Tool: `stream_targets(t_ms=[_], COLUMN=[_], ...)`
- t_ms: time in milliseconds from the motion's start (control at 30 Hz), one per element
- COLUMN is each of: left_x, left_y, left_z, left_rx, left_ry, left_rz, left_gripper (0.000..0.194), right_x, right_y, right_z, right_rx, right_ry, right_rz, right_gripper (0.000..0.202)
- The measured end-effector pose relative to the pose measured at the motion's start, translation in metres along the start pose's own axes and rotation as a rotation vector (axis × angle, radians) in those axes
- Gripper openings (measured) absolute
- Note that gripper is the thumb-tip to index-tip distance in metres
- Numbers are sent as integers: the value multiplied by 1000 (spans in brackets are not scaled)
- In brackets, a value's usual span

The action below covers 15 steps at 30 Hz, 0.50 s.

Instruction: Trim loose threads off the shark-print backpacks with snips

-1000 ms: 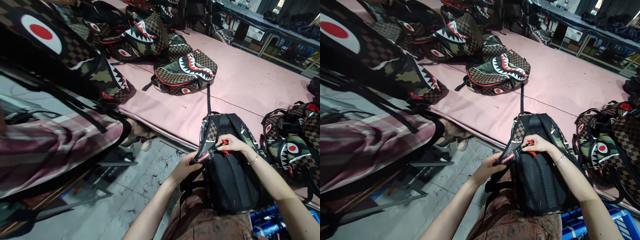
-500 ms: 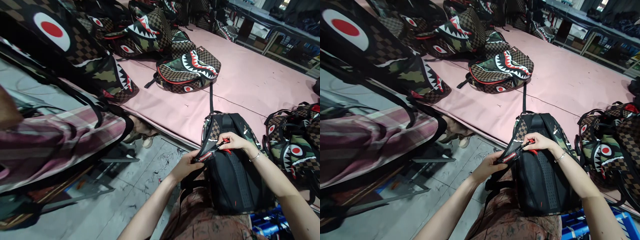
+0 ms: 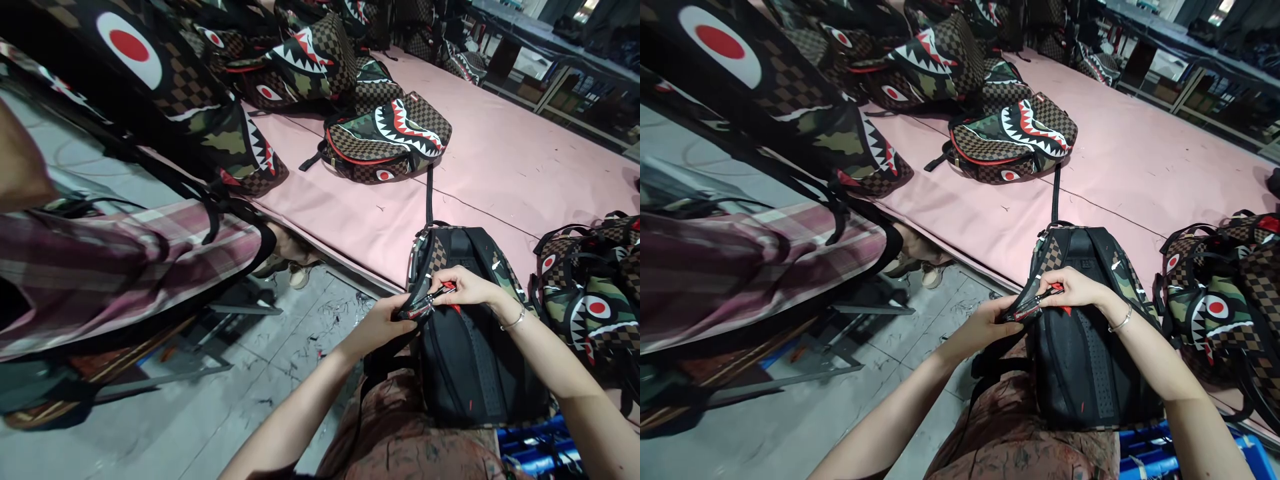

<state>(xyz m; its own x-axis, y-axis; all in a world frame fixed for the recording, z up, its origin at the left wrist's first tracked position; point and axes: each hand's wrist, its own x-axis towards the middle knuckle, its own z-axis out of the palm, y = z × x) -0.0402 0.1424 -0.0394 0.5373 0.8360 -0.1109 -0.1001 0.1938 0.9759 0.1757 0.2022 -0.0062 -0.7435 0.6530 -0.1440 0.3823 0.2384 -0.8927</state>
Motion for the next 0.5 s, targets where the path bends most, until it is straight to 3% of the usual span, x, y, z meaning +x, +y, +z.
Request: stream_targets(t_ms=[167,267,400,500], left_x=[1,1,-1,-2], left_y=[3,1,-4,-6], left_z=[3,4,4,4], left_rx=[28,-44,-255,-385], left_ry=[-26,-17,-17,-24], left_rz=[11,-7,-50,-80], left_gripper=[26,27,37,40], right_x=[1,-1,-6,-13], right_y=[-15,-11,11,27], right_z=[4,8,8,2], right_rx=[-114,-121,30,-68], right_ry=[-25,24,386,597], right_rz=[-14,-12,-34,-124], right_gripper=[24,24,22,21])
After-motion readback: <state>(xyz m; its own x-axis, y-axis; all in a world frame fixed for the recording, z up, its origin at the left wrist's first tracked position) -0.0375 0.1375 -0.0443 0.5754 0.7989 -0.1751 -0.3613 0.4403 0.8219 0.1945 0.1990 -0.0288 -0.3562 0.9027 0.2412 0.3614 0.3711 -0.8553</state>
